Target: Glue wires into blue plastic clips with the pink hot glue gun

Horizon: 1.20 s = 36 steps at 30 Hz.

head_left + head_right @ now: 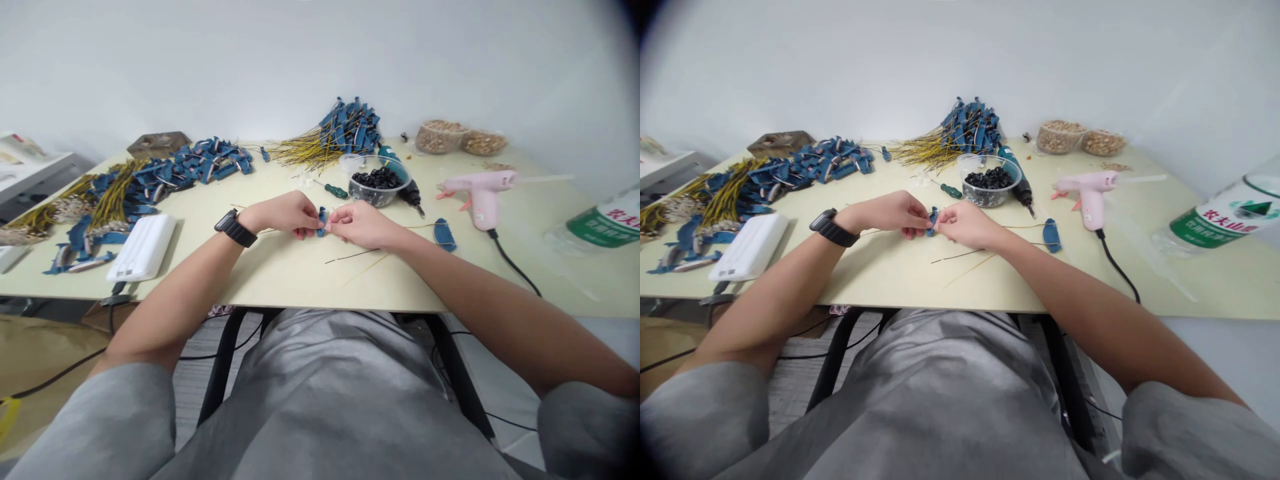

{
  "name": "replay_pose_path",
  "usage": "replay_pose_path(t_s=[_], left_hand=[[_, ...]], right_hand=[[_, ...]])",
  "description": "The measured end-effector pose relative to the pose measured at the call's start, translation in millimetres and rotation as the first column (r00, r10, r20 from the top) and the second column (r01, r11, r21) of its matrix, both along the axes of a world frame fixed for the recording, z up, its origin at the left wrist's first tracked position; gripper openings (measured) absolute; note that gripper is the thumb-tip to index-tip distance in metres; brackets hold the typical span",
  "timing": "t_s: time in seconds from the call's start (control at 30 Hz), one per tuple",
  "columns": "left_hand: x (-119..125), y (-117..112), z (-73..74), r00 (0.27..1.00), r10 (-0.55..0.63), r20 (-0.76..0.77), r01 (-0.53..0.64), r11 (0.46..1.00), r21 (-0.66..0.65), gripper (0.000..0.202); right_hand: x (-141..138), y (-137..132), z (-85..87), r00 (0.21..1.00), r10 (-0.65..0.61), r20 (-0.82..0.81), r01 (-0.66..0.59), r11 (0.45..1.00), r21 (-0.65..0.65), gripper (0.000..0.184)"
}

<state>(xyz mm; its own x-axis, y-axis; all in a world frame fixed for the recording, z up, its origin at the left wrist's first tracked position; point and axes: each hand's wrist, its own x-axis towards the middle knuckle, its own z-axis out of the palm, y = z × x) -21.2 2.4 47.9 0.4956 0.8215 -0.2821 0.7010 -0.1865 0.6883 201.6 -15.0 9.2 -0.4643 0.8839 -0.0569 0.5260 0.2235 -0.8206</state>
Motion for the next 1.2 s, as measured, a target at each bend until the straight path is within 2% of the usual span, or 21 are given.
replay_pose_path(t_s=[0.23,0.43,0.67,0.87,1.0,1.2], left_hand=[[-3.2,5.4,-5.9,1.0,-0.014,0.008,0.014,1.0,-0.002,0.021],[-2.8,4.9,-5.5,1.0,-0.022,-0.012,0.022,1.0,0.008,0.028],[-3.5,4.6,-5.1,1.0,-0.022,-0.012,0.022,1.0,0.01,0.024],[-3.9,6.8,-7.2,0.999,-0.034,0.01,0.034,0.999,0.006,0.019],[-5.0,7.3,-7.6,0.999,-0.037,-0.002,0.037,0.999,0.016,0.023],[-4.6,6.1,-7.3,1.0,-0.027,0.001,0.027,0.999,0.017,0.026]], right_hand=[[-1.7,-0.5,0.3,1.0,-0.01,-0.012,0.01,1.0,0.0,0.017],[-0.1,1.4,-1.2,1.0,0.001,-0.009,-0.001,1.0,0.016,0.016],[-0.4,-2.3,3.4,1.0,-0.023,0.002,0.023,1.0,-0.012,0.017],[2.7,2.3,-3.5,1.0,0.002,0.004,-0.003,1.0,0.029,0.012],[2.8,5.2,-8.5,1.0,0.001,-0.018,-0.001,1.0,0.029,0.01],[2.4,3.8,-5.6,1.0,0.01,-0.013,-0.009,0.999,0.04,0.012]])
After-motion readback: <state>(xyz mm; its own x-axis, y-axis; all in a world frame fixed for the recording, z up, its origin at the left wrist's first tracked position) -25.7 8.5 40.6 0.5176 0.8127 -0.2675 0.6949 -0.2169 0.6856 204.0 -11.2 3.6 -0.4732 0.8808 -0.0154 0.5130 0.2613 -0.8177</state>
